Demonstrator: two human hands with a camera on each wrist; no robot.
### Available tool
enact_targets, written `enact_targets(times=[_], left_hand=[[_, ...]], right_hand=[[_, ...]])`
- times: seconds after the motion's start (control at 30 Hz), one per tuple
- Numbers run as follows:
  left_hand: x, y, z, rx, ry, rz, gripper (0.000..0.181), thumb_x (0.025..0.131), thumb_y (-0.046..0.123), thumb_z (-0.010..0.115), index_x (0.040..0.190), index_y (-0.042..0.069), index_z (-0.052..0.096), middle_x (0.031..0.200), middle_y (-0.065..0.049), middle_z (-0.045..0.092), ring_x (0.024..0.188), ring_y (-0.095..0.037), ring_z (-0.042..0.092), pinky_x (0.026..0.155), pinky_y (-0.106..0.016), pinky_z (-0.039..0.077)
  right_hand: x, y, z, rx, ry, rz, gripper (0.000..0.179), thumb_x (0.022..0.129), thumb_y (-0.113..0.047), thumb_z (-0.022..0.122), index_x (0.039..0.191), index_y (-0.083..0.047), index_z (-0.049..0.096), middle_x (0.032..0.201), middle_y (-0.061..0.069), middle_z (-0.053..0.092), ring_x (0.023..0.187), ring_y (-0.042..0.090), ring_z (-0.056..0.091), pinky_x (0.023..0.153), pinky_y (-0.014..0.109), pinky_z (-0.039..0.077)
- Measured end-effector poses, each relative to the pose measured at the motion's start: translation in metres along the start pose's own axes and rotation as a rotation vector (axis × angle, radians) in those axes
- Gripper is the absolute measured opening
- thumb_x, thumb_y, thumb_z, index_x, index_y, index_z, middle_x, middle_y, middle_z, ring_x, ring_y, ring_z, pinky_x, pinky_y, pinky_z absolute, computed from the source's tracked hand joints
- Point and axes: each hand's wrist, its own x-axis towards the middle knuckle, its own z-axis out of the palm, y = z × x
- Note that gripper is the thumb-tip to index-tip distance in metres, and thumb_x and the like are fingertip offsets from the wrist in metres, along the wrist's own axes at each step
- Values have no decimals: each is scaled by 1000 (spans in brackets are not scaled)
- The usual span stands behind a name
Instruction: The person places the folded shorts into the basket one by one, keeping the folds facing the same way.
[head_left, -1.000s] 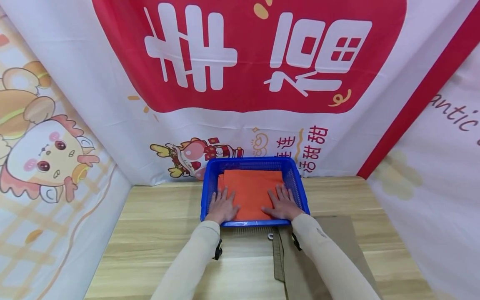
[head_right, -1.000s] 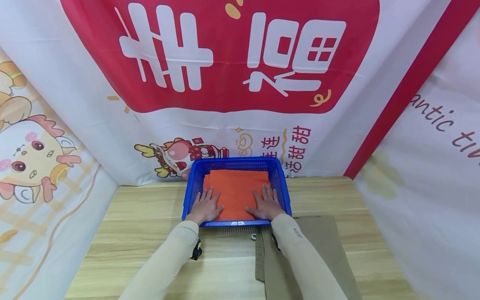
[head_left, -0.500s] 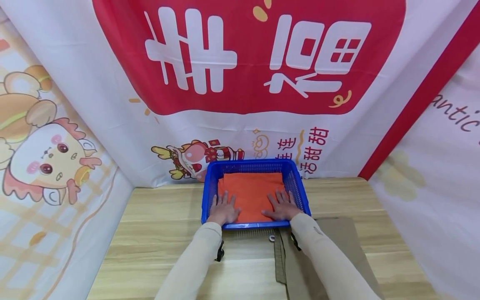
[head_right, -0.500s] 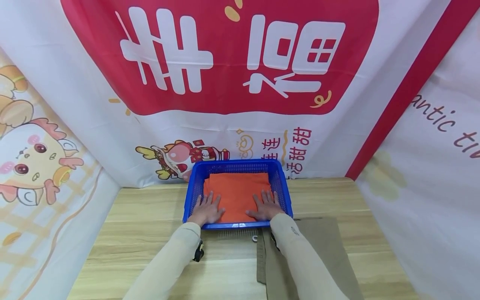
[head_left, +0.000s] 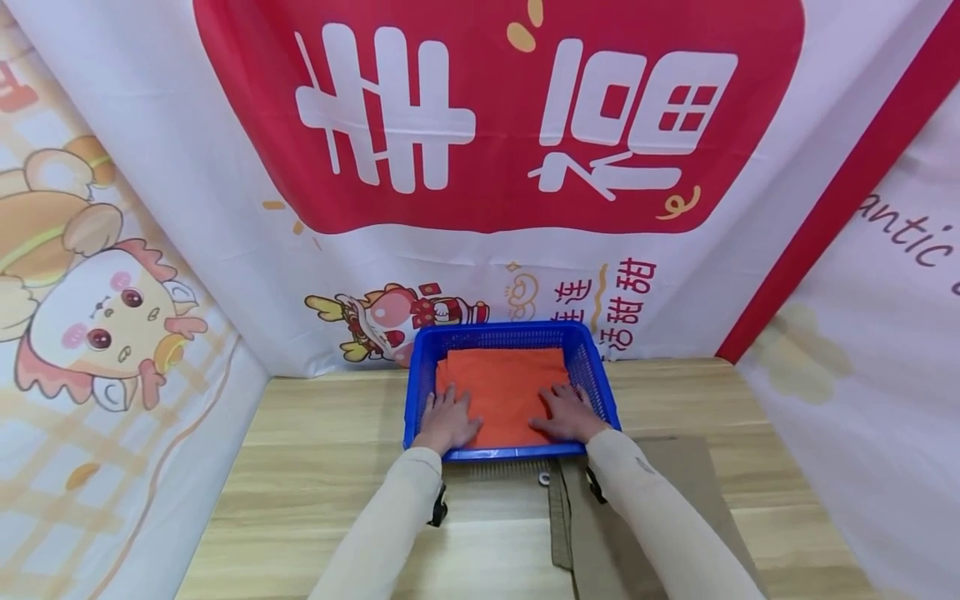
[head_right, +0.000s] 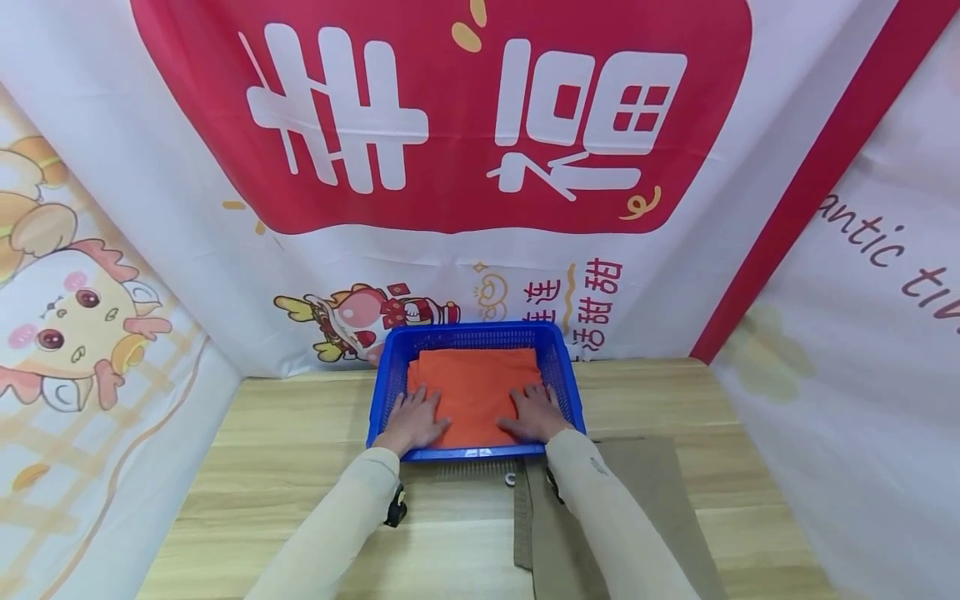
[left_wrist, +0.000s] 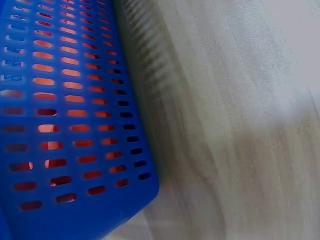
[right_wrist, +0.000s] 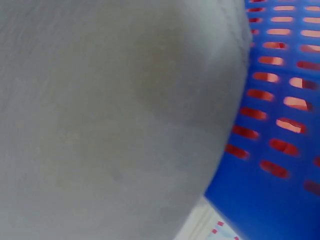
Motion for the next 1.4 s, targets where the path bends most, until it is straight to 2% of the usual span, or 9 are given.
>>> enact_targets(times=[0.13,0.33,0.57,0.7,0.77,0.9,1.1,1.3,1.4], left_hand=[[-4,1,-6,-29,78,20,60,103,35,57,152,5,43,158,-22,36,145,-42,32,120,-58,19],[-23,5,-20,-83,195,72,58,102,29,60,149,0,45,152,-24,43,143,-40,37,118,-55,27],[-50,6,-26,-133,379,143,55,101,28,61,146,-3,49,144,-23,51,136,-38,46,115,-53,34],[-68,11,-30,-123,482,207,54,100,25,62,144,-3,51,140,-24,54,132,-39,49,113,-56,36],[-77,13,-31,-113,511,234,54,100,25,63,145,-3,50,141,-24,54,133,-40,49,113,-57,35],[-94,18,-30,-87,542,273,54,100,25,63,144,-3,50,140,-23,54,132,-39,50,113,-57,36],[-113,30,-21,-34,597,340,46,99,26,65,137,1,58,131,-17,59,123,-36,55,107,-52,43],[-128,48,-10,-69,597,395,40,100,28,64,134,7,61,125,-10,61,117,-30,58,98,-49,50],[-134,58,-1,-85,596,420,38,99,29,64,131,9,63,122,-6,62,113,-26,59,94,-45,52]], right_hand=[[-6,-4,-7,27,55,-23,58,98,-36,66,143,-2,54,148,23,48,141,41,37,116,65,22],[-26,-16,-21,109,137,-83,41,98,-25,68,132,-3,63,131,16,61,122,34,56,104,53,46],[-60,-26,-33,117,247,-174,32,99,-28,67,126,-11,68,124,7,65,113,25,61,97,47,52],[-82,-27,-38,98,308,-226,32,100,-29,66,127,-12,67,125,7,66,116,27,61,98,49,52],[-91,-27,-40,81,343,-250,33,99,-29,67,128,-12,67,125,8,66,116,28,61,98,50,52],[-111,-26,-45,56,397,-267,35,99,-29,69,128,-11,67,121,9,67,114,29,61,97,51,52],[-139,-18,-45,30,457,-253,34,97,-26,71,126,-8,68,114,7,67,107,26,62,94,48,53],[-163,-4,-38,18,548,-259,29,90,-12,77,117,-5,72,107,8,69,102,27,63,88,49,55],[-174,6,-32,16,560,-225,28,89,-11,78,116,-4,72,107,8,69,102,27,64,88,49,54]])
